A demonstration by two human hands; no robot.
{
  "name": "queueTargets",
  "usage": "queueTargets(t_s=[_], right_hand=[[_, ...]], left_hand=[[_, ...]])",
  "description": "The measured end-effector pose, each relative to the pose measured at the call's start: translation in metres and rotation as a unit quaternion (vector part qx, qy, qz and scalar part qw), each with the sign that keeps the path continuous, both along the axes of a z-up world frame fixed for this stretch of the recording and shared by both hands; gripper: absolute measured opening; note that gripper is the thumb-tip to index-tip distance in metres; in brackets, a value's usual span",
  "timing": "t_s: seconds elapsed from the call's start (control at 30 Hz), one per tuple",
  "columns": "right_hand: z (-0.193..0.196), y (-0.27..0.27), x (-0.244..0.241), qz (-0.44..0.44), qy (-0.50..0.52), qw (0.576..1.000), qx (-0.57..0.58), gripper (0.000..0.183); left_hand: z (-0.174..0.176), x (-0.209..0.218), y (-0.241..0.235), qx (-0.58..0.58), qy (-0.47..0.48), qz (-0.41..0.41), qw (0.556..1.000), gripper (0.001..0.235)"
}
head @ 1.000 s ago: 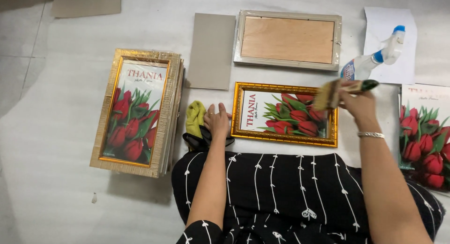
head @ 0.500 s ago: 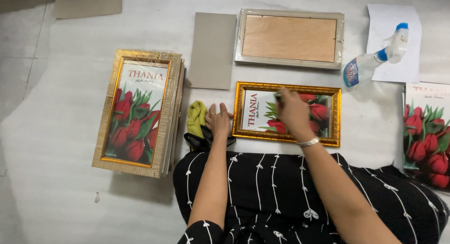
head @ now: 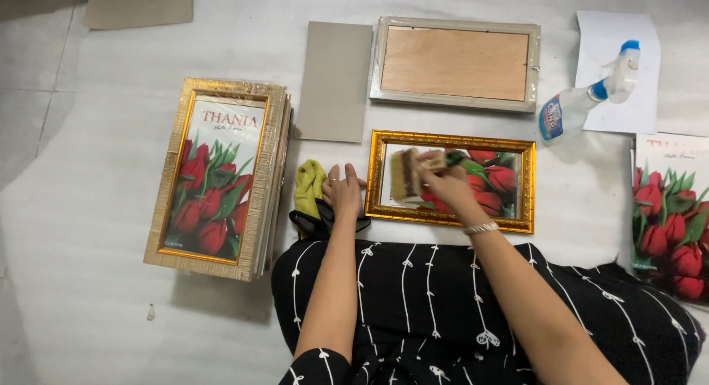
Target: Cleaning and dusting picture frames using a brush, spray cleaner, and cloth
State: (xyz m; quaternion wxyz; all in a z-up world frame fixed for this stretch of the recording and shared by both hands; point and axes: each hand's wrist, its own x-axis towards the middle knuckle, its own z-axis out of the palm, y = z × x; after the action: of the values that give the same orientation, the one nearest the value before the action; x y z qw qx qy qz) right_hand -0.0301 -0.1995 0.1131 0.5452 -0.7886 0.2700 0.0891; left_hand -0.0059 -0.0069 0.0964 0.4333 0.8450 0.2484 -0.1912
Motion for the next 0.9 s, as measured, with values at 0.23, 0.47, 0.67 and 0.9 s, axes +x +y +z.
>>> queueTargets(t_s=[0.23,0.47,0.67,0.9], right_hand=[[0.035,-0.112,-0.076,-0.091,0.039,0.994,-0.039,0.057],[0.029,-0.149,-0.111,-0.059,-0.045,0.948,-0.308,0.008],[0.036,-0.045,-0.082,0.124,0.031,0.922,-0.366,0.046],[-0.028,0.032,-0.046,0.222,-0.124,0.953,-0.165,0.026]], left_hand=[[-0.055,0.007,0.007,0.037,-0.003,-0.051,0.998,0.078],[-0.061,0.009,0.007,0.062,-0.016,-0.068,0.996,0.091],[-0.061,0.007,0.009,0.044,-0.009,-0.055,0.997,0.079],[-0.019,0.004,0.001,-0.003,-0.005,0.004,1.000,0.074]])
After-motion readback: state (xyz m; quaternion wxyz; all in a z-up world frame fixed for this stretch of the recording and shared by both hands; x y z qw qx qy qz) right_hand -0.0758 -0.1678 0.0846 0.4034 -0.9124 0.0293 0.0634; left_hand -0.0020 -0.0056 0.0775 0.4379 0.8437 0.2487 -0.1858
